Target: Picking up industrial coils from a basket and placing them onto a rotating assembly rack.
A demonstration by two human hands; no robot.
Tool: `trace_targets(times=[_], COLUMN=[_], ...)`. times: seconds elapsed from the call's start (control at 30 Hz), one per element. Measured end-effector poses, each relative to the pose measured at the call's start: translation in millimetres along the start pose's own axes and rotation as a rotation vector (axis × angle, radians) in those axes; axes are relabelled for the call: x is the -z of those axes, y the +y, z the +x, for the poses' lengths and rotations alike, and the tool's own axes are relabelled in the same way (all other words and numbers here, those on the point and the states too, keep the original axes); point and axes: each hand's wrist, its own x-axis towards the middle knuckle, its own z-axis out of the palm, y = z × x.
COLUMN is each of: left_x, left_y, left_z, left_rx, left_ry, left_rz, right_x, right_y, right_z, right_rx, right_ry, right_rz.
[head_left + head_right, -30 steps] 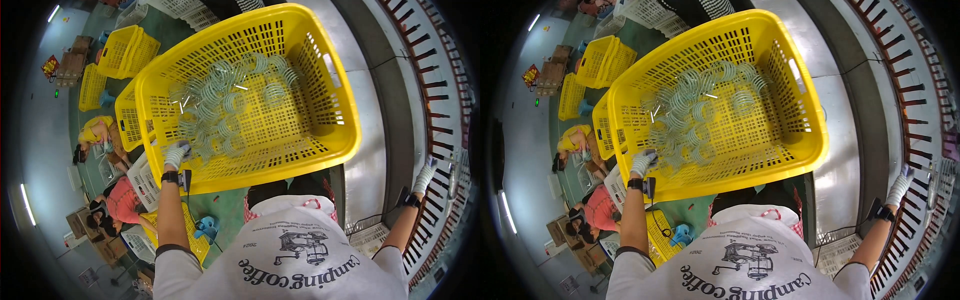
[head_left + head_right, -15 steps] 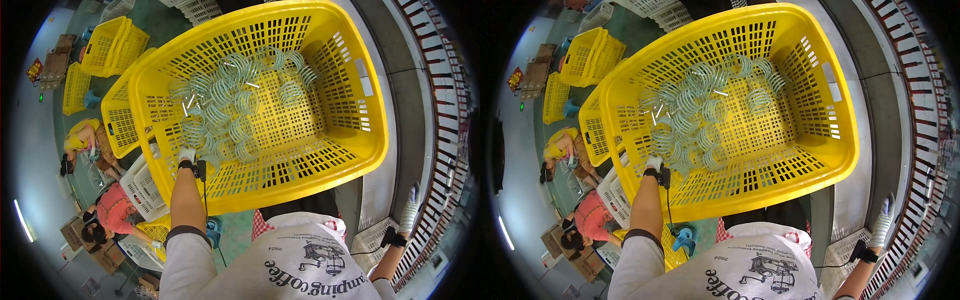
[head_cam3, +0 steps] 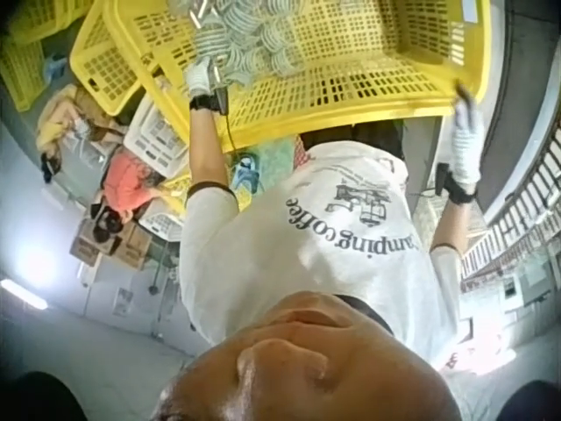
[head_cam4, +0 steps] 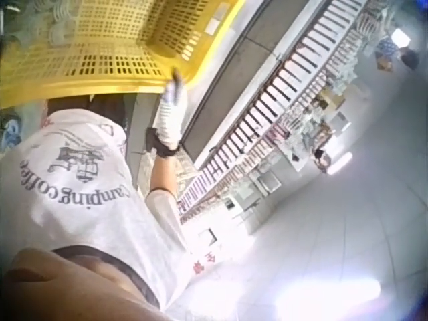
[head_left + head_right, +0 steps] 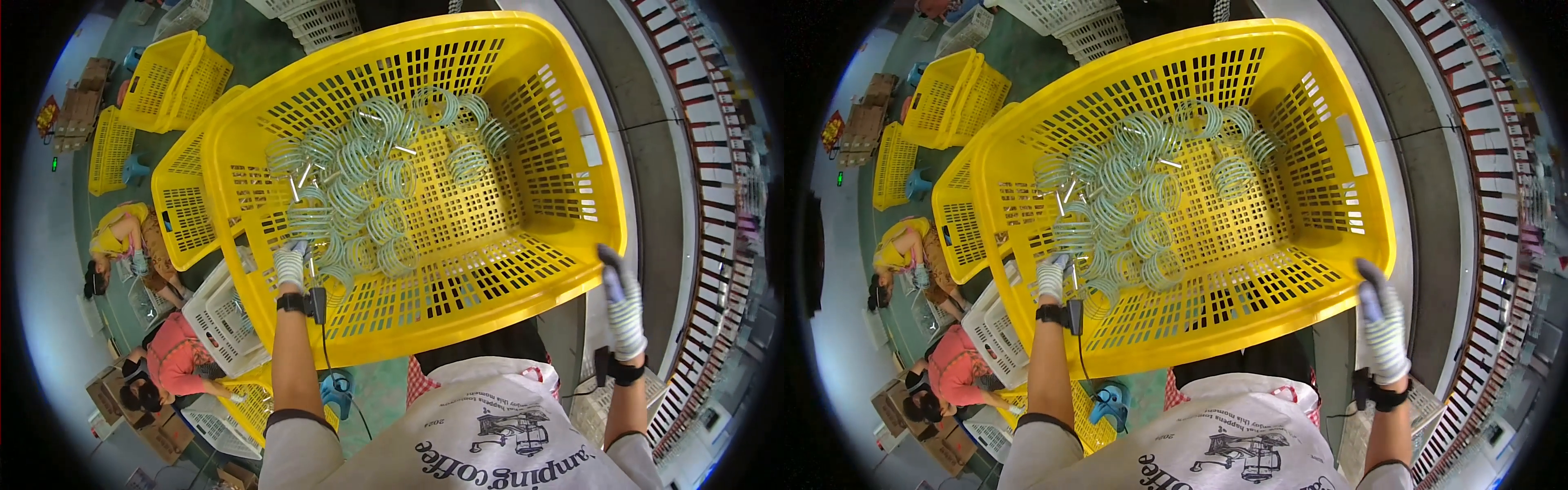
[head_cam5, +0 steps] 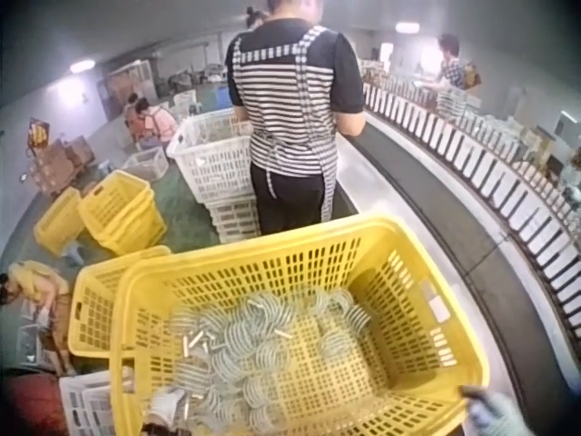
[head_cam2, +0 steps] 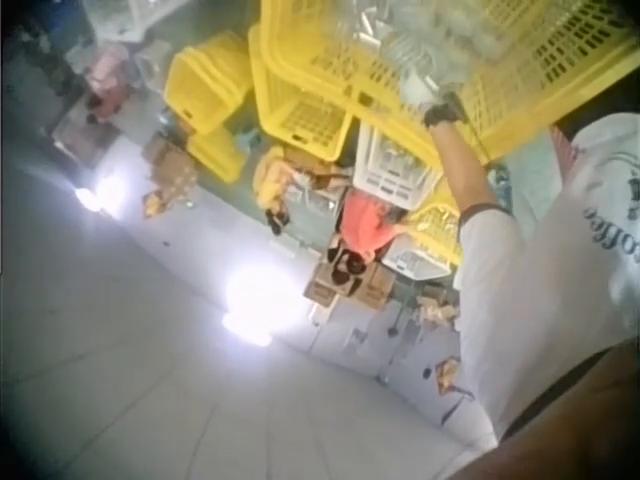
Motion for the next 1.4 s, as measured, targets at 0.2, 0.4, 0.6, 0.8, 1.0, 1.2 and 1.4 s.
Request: trace_targets(times=[0.2, 0.4, 0.6, 0.8, 1.0, 1.2, 1.4], left_x=[-59.3, -145.1, -164.6, -96.4, -18.2, -23.2, -11.3], left_y=[120.9, 181.9, 171.2, 91.1, 21.3, 33.6, 66.2], left_z=[-138.1, -203.0, -151.4, 59.2, 188.5, 196.4, 152.1], left_rx=[-0.039, 0.155, 0.223, -0.271, -0.106, 0.307, -0.105], left_ry=[-0.443, -0.909, -1.166, 0.017, 0.328, 0.113, -0.184], left_rz=[-0.082, -0.288, -0.145, 0.156, 0.734, 0.476, 0.567], right_x=[-123.8, -161.6, -119.5, -89.3, -52.3, -35.5, -27.1], right_y=[-23.6, -24.5, -22.4, -23.7, -2.0, 9.5, 8.7], right_z=[10.8, 13.6, 7.4, -10.8, -27.7, -37.6, -37.0], right_rx=[0.34, 0.007, -0.275, -0.374, -0.417, -0.42, -0.409], right_ry=[-0.566, -1.068, -0.791, -0.404, -0.154, -0.076, -0.159], right_rz=[-0.081, 0.511, 0.693, 0.789, 0.854, 0.813, 0.847])
